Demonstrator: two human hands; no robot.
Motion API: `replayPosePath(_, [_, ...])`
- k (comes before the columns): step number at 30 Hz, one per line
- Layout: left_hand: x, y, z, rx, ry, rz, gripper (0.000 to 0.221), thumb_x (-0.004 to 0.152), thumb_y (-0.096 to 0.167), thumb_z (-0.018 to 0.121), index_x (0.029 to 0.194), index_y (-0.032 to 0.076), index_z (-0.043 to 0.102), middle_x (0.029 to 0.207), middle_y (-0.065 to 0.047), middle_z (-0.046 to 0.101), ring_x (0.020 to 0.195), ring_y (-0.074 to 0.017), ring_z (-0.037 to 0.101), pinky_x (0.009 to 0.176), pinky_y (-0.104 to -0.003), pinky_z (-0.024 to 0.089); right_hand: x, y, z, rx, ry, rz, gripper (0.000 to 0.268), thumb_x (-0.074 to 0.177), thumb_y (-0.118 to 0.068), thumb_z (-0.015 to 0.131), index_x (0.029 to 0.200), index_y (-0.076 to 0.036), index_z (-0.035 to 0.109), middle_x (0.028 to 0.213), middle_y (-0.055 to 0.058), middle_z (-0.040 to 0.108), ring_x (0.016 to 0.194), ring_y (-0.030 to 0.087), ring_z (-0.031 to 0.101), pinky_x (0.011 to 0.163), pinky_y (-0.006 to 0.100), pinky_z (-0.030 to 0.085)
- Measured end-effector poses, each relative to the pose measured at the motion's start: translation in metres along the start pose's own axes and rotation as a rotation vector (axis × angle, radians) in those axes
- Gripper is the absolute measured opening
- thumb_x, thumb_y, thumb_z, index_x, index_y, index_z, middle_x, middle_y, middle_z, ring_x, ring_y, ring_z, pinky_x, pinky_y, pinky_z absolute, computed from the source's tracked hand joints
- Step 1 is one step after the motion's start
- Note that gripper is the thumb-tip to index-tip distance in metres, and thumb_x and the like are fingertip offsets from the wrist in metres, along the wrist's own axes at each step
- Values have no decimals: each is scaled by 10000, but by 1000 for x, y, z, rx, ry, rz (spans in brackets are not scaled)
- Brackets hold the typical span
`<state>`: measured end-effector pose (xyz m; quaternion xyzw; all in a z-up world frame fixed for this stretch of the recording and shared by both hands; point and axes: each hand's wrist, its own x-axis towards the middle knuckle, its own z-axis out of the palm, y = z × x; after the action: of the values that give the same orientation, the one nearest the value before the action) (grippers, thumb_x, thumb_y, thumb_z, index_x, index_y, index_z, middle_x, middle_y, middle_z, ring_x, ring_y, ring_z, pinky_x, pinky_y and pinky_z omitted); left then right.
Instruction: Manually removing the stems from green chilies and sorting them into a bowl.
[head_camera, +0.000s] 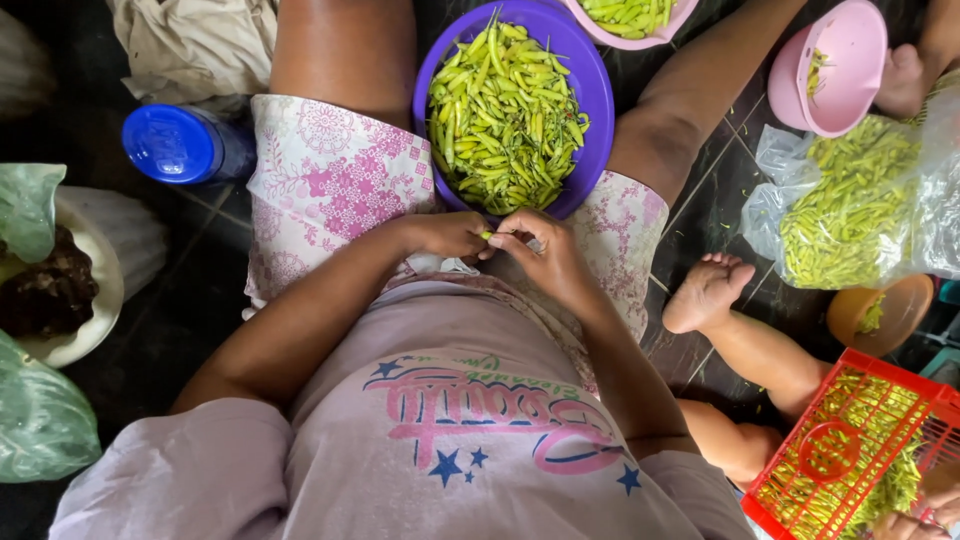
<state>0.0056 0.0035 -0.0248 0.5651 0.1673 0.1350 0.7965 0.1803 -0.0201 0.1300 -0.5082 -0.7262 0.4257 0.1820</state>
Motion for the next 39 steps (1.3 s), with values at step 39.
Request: replayPosePath(39, [-18,58,8,88,190,-136,270,975,125,469,885,53,714,623,-12,485,529,-119,381,517,-281,329,161,68,-47,-830,115,-319,266,852,17,783,1089,-35,673,1088,99,584,988,295,614,924,432,583])
